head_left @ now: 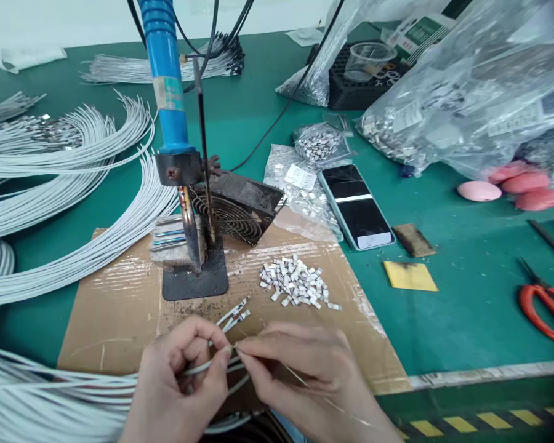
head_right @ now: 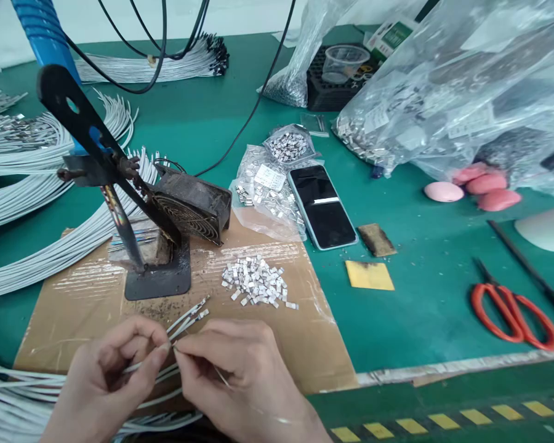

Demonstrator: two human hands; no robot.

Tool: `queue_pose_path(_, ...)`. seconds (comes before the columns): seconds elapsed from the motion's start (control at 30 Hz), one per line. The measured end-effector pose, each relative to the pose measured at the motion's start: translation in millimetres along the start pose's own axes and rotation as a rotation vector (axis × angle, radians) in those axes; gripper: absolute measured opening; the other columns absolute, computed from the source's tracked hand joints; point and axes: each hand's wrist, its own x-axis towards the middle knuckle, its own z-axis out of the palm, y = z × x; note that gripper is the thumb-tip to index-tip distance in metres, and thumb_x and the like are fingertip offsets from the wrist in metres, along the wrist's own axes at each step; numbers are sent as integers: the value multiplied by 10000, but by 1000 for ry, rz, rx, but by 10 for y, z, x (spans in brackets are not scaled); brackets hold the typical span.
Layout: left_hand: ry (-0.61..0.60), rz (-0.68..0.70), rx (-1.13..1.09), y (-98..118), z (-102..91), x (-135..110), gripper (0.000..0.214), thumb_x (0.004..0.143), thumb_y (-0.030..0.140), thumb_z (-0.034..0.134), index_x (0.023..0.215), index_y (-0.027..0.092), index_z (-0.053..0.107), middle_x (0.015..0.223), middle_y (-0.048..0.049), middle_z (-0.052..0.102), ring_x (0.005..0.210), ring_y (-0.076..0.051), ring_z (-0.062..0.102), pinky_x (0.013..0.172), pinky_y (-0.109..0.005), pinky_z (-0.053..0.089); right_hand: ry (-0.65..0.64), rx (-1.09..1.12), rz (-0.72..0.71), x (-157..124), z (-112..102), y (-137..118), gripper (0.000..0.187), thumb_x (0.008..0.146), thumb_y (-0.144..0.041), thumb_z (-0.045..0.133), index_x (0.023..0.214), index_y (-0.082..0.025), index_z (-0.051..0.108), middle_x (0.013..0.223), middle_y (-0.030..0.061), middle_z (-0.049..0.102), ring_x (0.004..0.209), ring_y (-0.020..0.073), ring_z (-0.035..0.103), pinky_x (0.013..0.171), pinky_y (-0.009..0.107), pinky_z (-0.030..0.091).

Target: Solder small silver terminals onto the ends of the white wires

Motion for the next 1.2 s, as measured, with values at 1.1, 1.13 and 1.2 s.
queue_pose_path(1.1, 164, 5, -150, 42, -6, 80, 238, 668, 355, 810, 631, 148, 699, 480, 93, 365, 488, -74, 253, 541, -255, 119, 258, 464, 325, -106, 246, 46, 286, 853, -130, 797, 952, -379, 894, 758, -7, 786, 615, 106, 683, 553, 160, 509)
queue_pose_path(1.13, 162, 7, -148, 40, -6, 81, 239, 670, 356, 809, 632, 148, 698, 482, 94, 364, 490, -75, 250, 541, -257, 115, 263, 461, 313, -112, 248, 44, 295, 854, -125, 793, 963, -380, 893, 764, -7, 787, 621, 108, 691, 556, 160, 513)
queue_pose_path(1.2, 158, 10, -147, 37, -4, 81, 239, 670, 356, 809, 634, 148, 696, 483, 96, 361, 490, -74, 245, 542, -259, 111, 273, 463, 295, -119, 253, 44, 307, 856, -119, 787, 979, -381, 891, 766, -8, 788, 620, 107, 697, 555, 158, 518)
